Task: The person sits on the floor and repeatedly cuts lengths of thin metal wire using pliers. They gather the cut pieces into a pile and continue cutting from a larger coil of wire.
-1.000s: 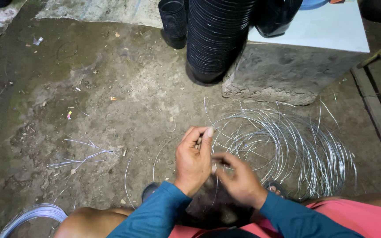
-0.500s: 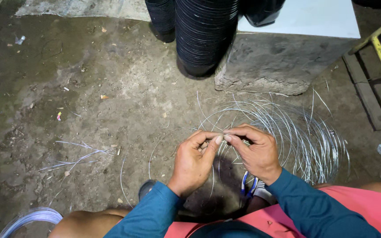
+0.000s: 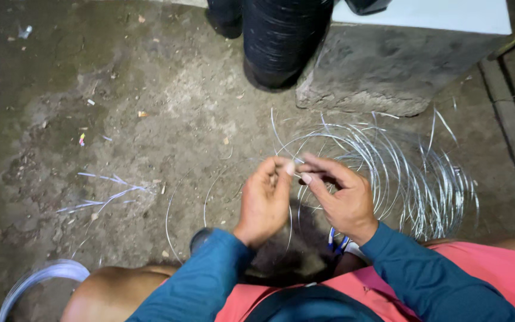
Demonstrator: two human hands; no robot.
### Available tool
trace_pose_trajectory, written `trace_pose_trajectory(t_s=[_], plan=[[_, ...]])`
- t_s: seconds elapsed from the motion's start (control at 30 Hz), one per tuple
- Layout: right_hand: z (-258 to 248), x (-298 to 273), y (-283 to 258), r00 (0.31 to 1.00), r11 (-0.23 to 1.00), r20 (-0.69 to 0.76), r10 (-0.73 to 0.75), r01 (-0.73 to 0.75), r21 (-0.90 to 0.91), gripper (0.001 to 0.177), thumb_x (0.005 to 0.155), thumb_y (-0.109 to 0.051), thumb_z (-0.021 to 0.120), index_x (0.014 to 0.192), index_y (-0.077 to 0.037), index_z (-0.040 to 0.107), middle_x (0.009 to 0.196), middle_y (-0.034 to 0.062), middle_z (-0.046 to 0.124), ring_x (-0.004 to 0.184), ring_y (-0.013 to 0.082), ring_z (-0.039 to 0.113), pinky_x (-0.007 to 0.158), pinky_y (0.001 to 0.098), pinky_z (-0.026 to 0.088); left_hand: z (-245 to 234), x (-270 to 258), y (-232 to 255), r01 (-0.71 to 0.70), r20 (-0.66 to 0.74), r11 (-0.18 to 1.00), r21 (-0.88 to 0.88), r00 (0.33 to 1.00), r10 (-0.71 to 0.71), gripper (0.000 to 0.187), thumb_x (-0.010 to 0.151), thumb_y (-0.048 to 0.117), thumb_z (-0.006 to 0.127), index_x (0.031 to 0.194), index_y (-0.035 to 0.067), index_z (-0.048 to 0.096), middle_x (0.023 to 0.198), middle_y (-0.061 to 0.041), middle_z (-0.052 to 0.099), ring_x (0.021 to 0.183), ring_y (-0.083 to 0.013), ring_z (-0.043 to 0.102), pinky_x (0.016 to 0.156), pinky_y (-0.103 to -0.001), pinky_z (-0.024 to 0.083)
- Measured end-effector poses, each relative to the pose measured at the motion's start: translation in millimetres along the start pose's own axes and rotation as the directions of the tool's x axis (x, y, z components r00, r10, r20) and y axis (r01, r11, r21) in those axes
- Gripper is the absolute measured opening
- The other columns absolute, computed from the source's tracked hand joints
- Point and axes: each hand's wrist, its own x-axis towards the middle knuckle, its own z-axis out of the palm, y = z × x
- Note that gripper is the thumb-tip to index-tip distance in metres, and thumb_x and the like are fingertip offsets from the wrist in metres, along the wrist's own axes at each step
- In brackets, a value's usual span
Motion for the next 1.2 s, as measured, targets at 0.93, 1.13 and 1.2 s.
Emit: trace_pose_trajectory(t_s=[0.93,1.13,1.2], plan=[[-61,16,-64,0.866,0.808,0.297,-0.402,0.488,-0.33,0.01,0.082,-0.005,0.08,0.09,-0.005,0.073,0.089,0.0064,0.074,0.082,0.0194,0.072,0.074,0.03,0.056,-78,22,91,-0.326,-0.248,0.885,-0.331,0.935,0.252,0.014,0.119,0.015,0.056,0.111,0.005,0.052,0.077,-0.002,0.047,0.06,-0.0055,0.036,0.051,-0.021,0.029],[-69,11,-56,0.908,0.863,0.256,-0.332,0.402,-0.306,0.011,0.082,-0.004,0.08,0.091,-0.004,0.073,0.088,0.0065,0.075,0.079,0.0166,0.074,0.071,0.0271,0.058,-86,21,94,-0.351,-0.261,0.886,-0.303,0.925,0.278,0.015,0.121,0.015,0.055,0.111,0.005,0.05,0.072,-0.002,0.044,0.057,-0.0052,0.034,0.047,-0.02,0.025],[-70,10,-53,0.91,0.872,0.25,-0.33,0.395,-0.29,0.011,0.083,-0.004,0.08,0.092,-0.004,0.073,0.088,0.0065,0.075,0.078,0.0157,0.073,0.071,0.0265,0.058,-87,21,92,-0.355,-0.261,0.885,-0.302,0.924,0.281,0.015,0.121,0.015,0.055,0.111,0.005,0.049,0.072,-0.002,0.044,0.057,-0.0051,0.034,0.047,-0.02,0.024]])
